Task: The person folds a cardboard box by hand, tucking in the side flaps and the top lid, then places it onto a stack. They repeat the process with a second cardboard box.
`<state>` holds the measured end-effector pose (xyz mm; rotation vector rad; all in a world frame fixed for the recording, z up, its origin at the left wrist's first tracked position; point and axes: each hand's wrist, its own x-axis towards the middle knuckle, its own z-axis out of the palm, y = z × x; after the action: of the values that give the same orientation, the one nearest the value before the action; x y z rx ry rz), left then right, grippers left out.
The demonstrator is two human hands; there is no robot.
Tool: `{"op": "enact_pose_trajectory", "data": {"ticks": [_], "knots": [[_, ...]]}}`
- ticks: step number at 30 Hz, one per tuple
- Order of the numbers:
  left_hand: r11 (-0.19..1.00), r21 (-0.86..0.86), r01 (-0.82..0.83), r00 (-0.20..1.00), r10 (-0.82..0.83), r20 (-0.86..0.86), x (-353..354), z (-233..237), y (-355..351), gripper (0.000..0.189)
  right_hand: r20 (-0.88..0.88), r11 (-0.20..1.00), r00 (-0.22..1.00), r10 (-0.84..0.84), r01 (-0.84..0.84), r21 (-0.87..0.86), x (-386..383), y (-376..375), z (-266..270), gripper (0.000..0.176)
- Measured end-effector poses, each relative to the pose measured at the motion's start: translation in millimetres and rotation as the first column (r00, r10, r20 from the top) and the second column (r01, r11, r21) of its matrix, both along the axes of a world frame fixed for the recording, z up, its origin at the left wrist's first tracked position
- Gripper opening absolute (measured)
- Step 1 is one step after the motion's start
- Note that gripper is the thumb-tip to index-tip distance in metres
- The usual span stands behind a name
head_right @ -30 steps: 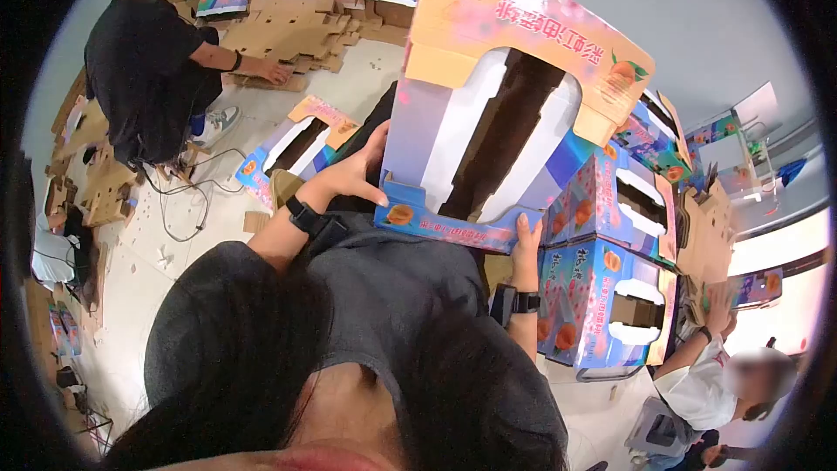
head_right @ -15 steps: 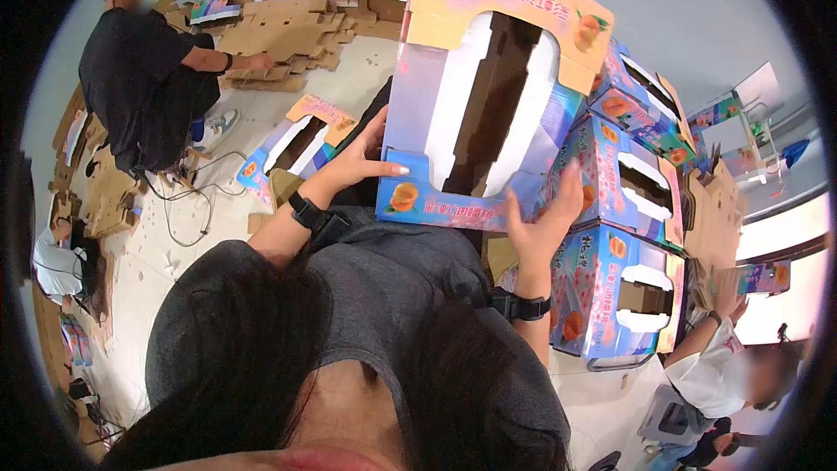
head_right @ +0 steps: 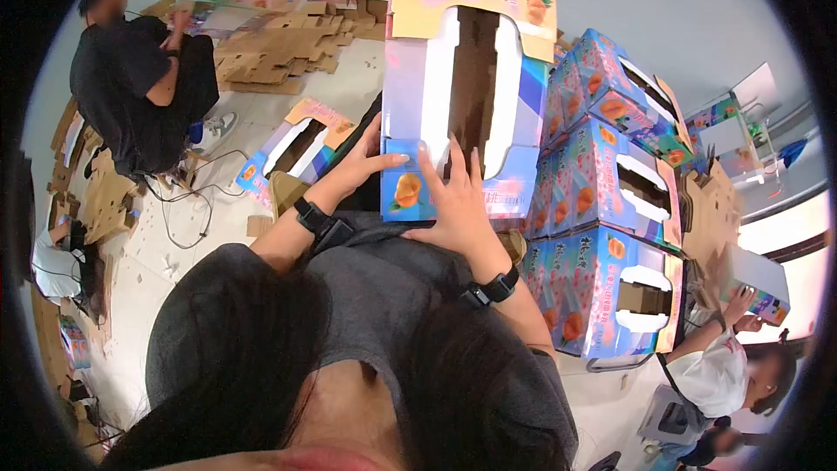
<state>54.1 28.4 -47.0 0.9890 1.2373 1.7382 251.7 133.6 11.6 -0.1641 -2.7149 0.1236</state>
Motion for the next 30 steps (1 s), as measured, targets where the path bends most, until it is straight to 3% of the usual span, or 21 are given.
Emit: {"op": "enact_pose_trajectory", "data": {"ticks": [3,7,10,16,22,25,28,30], "knots": [[1.000,-0.015,0.006,0.999,-0.006,0.046,-2.7,-4.4,-0.4,0.092,0.027,0.984,1.000,0.011,-0.006,-0.176,-5.9,9.3,-7.8,0.126],[0.999,-0.033,0.036,0.995,-0.033,0.094,-2.6,-3.4,-2.1,0.092,0.004,0.984,0.998,0.055,-0.053,-0.172,-12.9,11.2,2.7,0.124],[1.000,-0.007,0.001,0.999,0.000,0.048,1.3,-3.3,-3.0,0.094,0.005,0.889,0.999,0.038,-0.032,-0.457,-16.3,9.5,9.2,0.127],[0.999,0.005,0.036,0.999,-0.036,-0.030,0.3,-3.1,-7.3,0.103,0.020,0.937,0.999,0.043,-0.034,-0.348,-9.8,0.5,-0.4,0.129],[0.999,0.045,0.023,0.991,-0.017,-0.136,-1.1,-9.8,3.1,0.114,-0.041,0.927,0.999,0.000,-0.015,-0.375,-5.2,-4.2,-7.1,0.129],[0.998,0.055,0.037,0.987,-0.028,-0.157,-0.1,-6.6,2.8,0.118,-0.089,0.863,0.993,-0.071,0.017,-0.505,-6.4,-3.2,-8.3,0.122],[0.997,0.058,0.043,0.978,-0.030,-0.205,1.1,-5.0,0.4,0.121,-0.269,0.571,0.946,-0.181,-0.121,-0.812,-16.2,-4.2,-17.7,0.113],[0.996,0.073,0.057,0.974,-0.039,-0.225,-1.6,-12.7,1.1,0.123,-0.303,0.581,0.938,-0.171,-0.152,-0.799,-18.0,0.3,-23.4,0.108]]}}
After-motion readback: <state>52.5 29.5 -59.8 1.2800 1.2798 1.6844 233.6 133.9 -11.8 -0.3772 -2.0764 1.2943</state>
